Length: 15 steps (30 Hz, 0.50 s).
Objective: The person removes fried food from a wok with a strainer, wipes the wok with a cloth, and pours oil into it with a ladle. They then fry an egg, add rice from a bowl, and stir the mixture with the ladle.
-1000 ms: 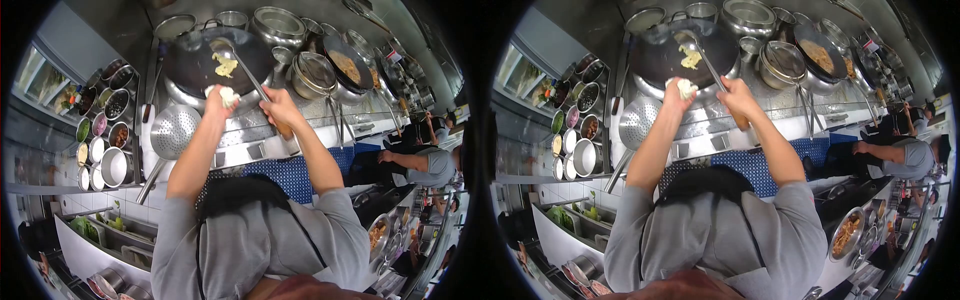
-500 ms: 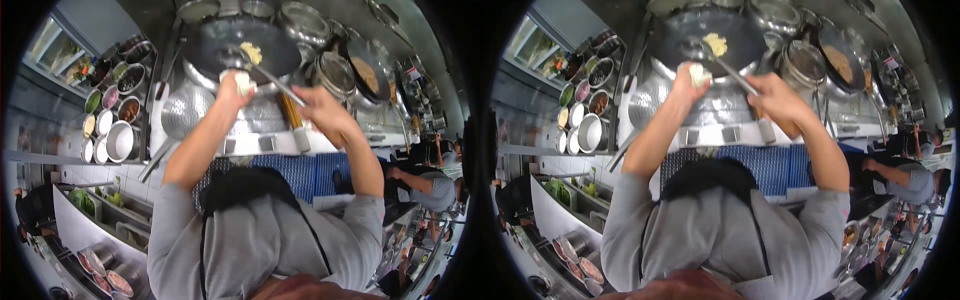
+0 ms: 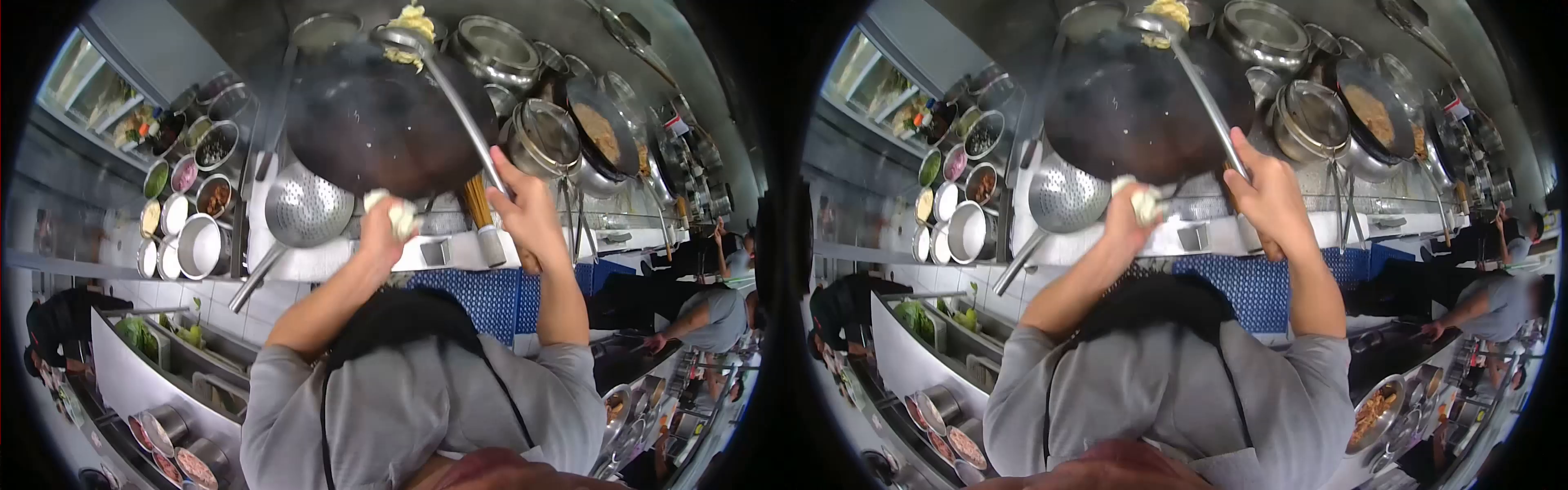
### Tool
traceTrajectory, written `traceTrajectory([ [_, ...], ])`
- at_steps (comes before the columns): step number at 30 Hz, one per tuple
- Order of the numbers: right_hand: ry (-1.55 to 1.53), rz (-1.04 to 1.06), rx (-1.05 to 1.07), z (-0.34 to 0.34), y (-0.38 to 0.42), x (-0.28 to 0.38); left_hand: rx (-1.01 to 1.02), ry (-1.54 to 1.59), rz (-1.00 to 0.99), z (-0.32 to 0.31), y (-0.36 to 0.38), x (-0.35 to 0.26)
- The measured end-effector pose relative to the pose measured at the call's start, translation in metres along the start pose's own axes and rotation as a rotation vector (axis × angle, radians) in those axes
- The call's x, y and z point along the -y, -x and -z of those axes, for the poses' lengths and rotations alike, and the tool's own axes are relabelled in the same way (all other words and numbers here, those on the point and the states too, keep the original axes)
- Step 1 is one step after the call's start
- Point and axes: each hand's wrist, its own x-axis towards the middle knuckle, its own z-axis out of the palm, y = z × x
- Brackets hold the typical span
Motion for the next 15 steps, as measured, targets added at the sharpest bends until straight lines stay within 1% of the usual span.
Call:
traceTrajectory([
  [1, -0.019, -0.029, -0.004, 0.000, 0.005, 0.006, 0.025, 0.092, 0.000, -0.009, -0.004, -0.012],
  [3, -0.056, -0.061, -0.043, -0.003, 0.008, 0.018, 0.070, 0.090, 0.033, -0.032, -0.019, -0.044],
  [4, -0.071, 0.084, -0.092, -0.012, -0.002, 0.011, 0.113, 0.079, -0.003, -0.032, -0.049, -0.047],
  [5, -0.243, 0.026, -0.056, -0.020, -0.012, 0.007, 0.054, 0.050, 0.024, -0.034, -0.069, -0.053],
  [6, -0.415, -0.028, -0.022, -0.029, -0.021, 0.004, 0.055, 0.050, 0.011, -0.027, -0.090, -0.049],
  [8, -0.725, -0.092, 0.058, -0.045, -0.034, -0.010, 0.057, 0.028, -0.005, -0.027, -0.099, -0.051],
  [9, -0.756, -0.198, 0.105, -0.045, -0.037, -0.009, 0.052, 0.004, 0.003, -0.030, -0.093, -0.051],
  [10, -0.822, -0.249, 0.156, -0.048, -0.045, -0.014, 0.099, 0.020, 0.001, -0.026, -0.101, -0.048],
  [11, -0.887, -0.312, 0.211, -0.055, -0.054, -0.022, 0.091, 0.027, 0.006, -0.020, -0.108, -0.043],
  [13, -1.000, -0.421, 0.229, -0.076, -0.076, -0.044, 0.090, 0.036, -0.006, -0.014, -0.130, -0.044],
  [14, -1.051, -0.464, 0.239, -0.086, -0.091, -0.055, 0.057, 0.043, -0.029, -0.012, -0.136, -0.044],
  [15, -1.029, -0.477, 0.247, -0.094, -0.098, -0.054, 0.065, 0.035, -0.024, -0.009, -0.138, -0.044],
])
